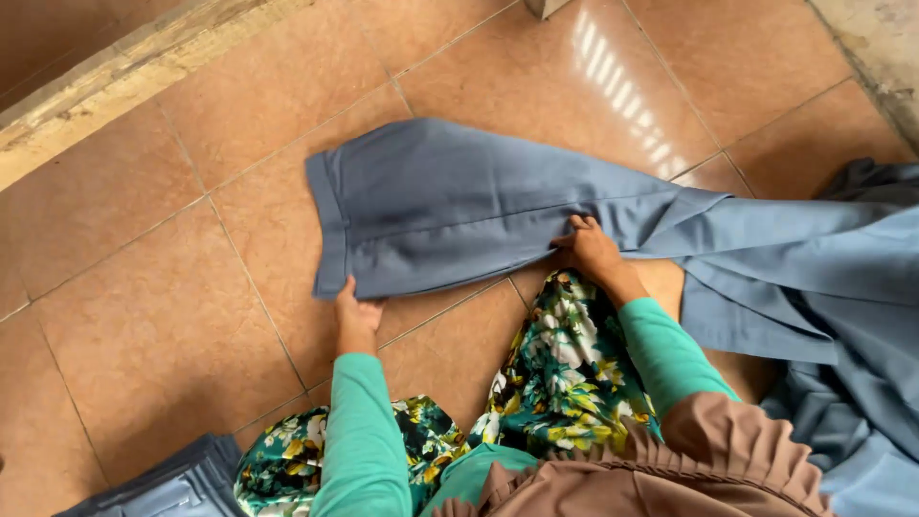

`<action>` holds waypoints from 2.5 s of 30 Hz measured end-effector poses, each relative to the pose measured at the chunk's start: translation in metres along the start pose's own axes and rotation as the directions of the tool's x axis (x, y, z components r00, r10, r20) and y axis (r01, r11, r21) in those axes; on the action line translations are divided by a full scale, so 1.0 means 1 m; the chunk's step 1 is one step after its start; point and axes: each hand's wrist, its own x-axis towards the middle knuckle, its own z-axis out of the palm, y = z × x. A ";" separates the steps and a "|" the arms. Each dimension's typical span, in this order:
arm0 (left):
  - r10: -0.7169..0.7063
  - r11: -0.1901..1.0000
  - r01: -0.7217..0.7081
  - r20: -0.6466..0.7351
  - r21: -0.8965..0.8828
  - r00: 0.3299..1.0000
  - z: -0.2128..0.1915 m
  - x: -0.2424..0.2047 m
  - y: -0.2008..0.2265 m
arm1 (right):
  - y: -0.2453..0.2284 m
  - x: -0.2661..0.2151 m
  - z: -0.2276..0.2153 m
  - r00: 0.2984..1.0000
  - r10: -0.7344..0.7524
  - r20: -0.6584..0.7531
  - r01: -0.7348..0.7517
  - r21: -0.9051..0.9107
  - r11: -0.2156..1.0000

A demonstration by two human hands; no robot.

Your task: Folding trousers on the floor and stacking them.

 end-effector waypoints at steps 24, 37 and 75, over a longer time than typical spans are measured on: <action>0.286 0.958 -0.281 -0.298 0.060 0.911 -0.217 -0.017 0.051 | -0.345 0.016 0.072 0.922 -0.379 0.084 0.327 0.359 0.874; -0.056 0.996 0.057 -0.010 0.065 0.998 -0.055 -0.093 0.003 | -0.355 -0.042 -0.030 0.846 -0.520 0.116 0.532 -0.158 0.832; 0.800 0.015 -0.413 0.237 0.911 0.551 -0.163 -0.118 0.034 | -0.201 -0.107 -0.003 0.977 0.211 0.030 -0.213 0.129 0.969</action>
